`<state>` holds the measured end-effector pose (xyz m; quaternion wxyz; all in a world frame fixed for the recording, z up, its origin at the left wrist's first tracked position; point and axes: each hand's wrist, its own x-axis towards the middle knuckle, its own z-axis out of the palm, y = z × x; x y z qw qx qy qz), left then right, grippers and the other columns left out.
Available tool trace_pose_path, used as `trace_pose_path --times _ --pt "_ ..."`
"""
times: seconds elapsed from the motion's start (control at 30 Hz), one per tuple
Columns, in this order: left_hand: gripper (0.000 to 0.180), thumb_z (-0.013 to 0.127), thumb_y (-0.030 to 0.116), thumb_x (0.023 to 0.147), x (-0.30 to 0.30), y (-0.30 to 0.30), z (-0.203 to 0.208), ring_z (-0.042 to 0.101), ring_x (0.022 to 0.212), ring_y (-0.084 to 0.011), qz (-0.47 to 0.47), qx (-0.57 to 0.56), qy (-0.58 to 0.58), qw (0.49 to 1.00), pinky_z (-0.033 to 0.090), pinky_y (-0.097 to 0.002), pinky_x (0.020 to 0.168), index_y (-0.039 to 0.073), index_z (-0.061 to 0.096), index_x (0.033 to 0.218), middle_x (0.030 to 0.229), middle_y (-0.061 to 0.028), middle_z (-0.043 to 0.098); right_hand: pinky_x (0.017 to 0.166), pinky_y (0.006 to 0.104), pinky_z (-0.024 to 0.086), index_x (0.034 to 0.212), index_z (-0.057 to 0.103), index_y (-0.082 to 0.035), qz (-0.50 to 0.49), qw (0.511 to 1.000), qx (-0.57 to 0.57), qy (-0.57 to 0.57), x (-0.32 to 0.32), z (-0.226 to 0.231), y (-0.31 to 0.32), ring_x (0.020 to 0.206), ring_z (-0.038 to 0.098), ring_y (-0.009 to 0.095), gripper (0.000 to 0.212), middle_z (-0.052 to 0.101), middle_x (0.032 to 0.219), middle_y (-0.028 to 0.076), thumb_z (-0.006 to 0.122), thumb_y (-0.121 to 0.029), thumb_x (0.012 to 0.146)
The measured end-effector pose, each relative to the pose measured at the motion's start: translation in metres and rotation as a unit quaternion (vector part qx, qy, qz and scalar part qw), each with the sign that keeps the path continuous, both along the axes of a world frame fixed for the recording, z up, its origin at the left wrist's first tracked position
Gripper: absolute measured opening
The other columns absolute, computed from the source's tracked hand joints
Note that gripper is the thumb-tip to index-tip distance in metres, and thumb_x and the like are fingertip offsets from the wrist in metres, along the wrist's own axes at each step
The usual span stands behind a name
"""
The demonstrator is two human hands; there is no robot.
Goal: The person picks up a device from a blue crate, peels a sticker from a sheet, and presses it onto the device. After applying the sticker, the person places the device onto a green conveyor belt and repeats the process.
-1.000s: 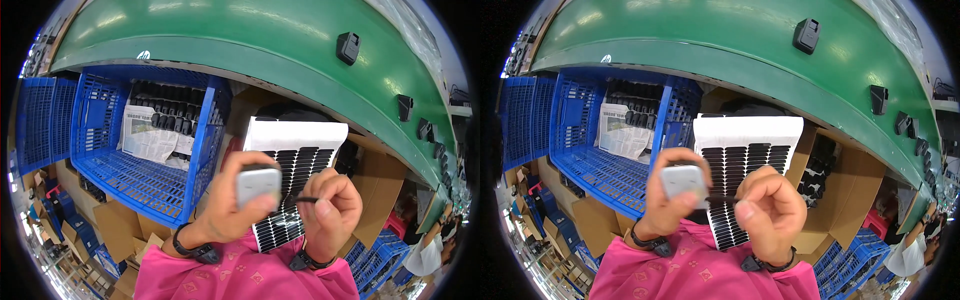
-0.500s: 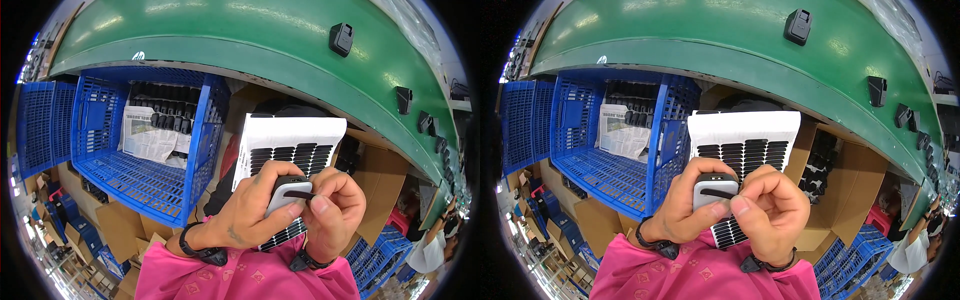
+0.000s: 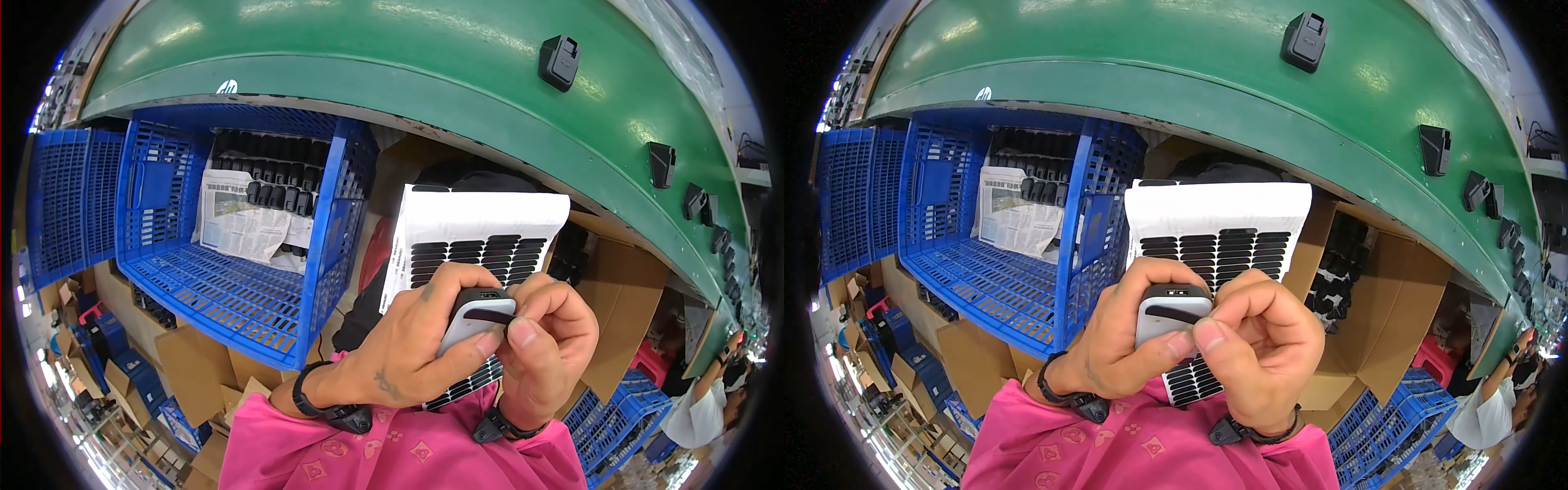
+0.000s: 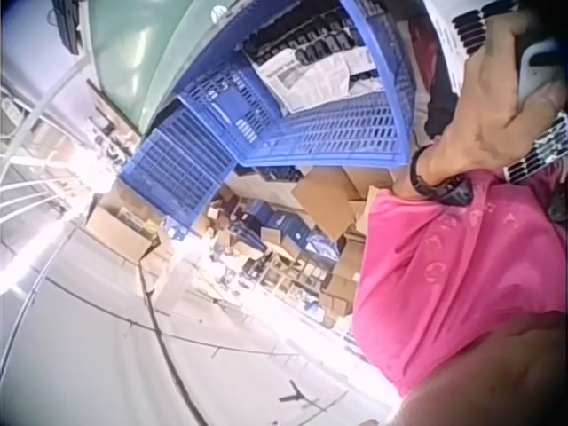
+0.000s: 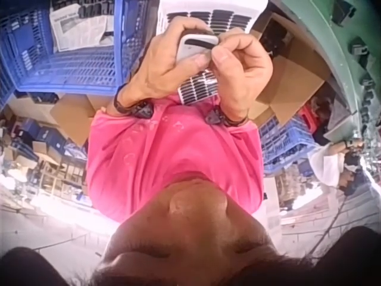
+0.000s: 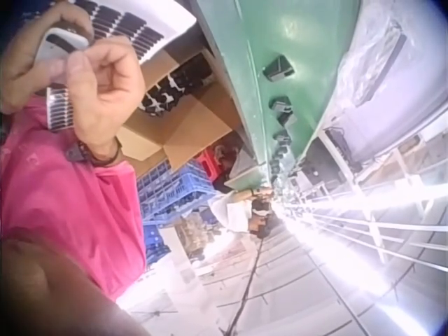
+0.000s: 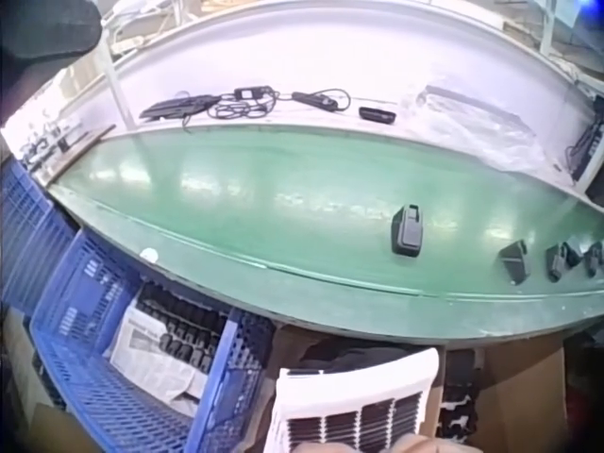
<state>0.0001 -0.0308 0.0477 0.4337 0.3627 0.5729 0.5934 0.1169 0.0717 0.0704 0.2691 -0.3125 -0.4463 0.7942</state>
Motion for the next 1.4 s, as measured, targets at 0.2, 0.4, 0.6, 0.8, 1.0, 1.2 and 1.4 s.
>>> trace_pose_path --times 0.2,0.4,0.6,0.8,1.0,1.2,1.4 --pt "0.043 0.061 0.018 0.086 -0.005 -0.005 0.000 0.066 0.080 -0.0328 0.008 -0.003 0.008 1.000 0.050 -0.0359 0.069 -0.002 0.042 0.119 0.090 -0.0203 0.063 0.061 0.0183 0.040 0.081 0.057 0.004 0.006 1.000 0.013 -0.007 -0.006 -0.002 -0.004 0.068 0.049 0.006 0.011 0.056 0.083 0.007 0.067 0.000 0.078" --pt "0.043 0.061 0.019 0.086 -0.003 0.000 0.001 0.066 0.080 -0.0353 0.006 -0.010 0.026 1.000 0.050 -0.0363 0.068 -0.003 0.042 0.118 0.091 -0.0213 0.062 0.060 0.0178 0.040 0.082 0.057 0.004 -0.005 1.000 0.020 -0.001 -0.004 -0.004 -0.001 0.067 0.049 0.005 0.010 0.056 0.083 0.007 0.066 0.002 0.078" --pt "0.043 0.063 0.016 0.084 -0.001 -0.002 0.002 0.061 0.084 -0.0177 0.012 -0.023 0.017 1.000 0.049 -0.0303 0.073 -0.003 0.045 0.117 0.098 -0.0139 0.061 0.057 0.0167 0.039 0.081 0.056 0.003 -0.013 0.999 0.035 -0.005 -0.006 -0.005 -0.003 0.066 0.049 0.004 0.010 0.055 0.082 0.007 0.065 0.004 0.079" --pt "0.040 0.060 0.017 0.087 0.002 0.000 -0.002 0.066 0.077 -0.0317 0.039 -0.017 0.042 0.998 0.051 -0.0364 0.067 -0.003 0.043 0.117 0.090 -0.0206 0.062 0.054 0.0154 0.036 0.078 0.054 0.000 -0.023 0.998 0.041 -0.035 -0.007 -0.007 -0.001 0.061 0.046 0.002 0.015 0.054 0.077 0.003 0.068 0.005 0.079" --pt "0.037 0.063 0.018 0.085 -0.013 -0.006 -0.011 0.057 0.079 -0.0116 0.092 -0.024 -0.129 0.987 0.047 -0.0266 0.071 -0.001 0.048 0.114 0.086 -0.0077 0.060 0.045 0.0181 0.028 0.075 0.044 -0.006 -0.027 0.998 0.005 -0.051 -0.019 -0.018 0.013 0.055 0.035 0.004 0.020 0.041 0.067 -0.002 0.059 -0.007 0.088" --pt "0.021 0.069 0.019 0.083 -0.052 -0.031 -0.018 0.052 0.074 -0.0049 0.171 -0.091 -0.037 0.980 0.043 -0.0226 0.066 0.004 0.057 0.092 0.081 -0.0003 0.057 0.049 0.0165 0.029 0.079 0.051 -0.012 -0.116 0.978 -0.021 -0.171 0.016 -0.051 0.070 0.061 0.039 0.002 0.025 0.044 0.073 -0.007 0.055 -0.031 0.094" --pt "0.039 0.054 0.033 0.089 -0.197 -0.125 -0.149 0.060 0.082 -0.0196 0.334 -0.294 -0.144 0.884 0.050 -0.0326 0.064 0.000 0.047 0.109 0.092 -0.0114 0.060 0.061 0.0212 0.053 0.112 0.057 0.005 -0.074 0.994 -0.080 -0.017 0.060 -0.112 0.158 0.087 0.064 0.017 0.061 0.065 0.106 0.014 0.054 -0.053 0.090"
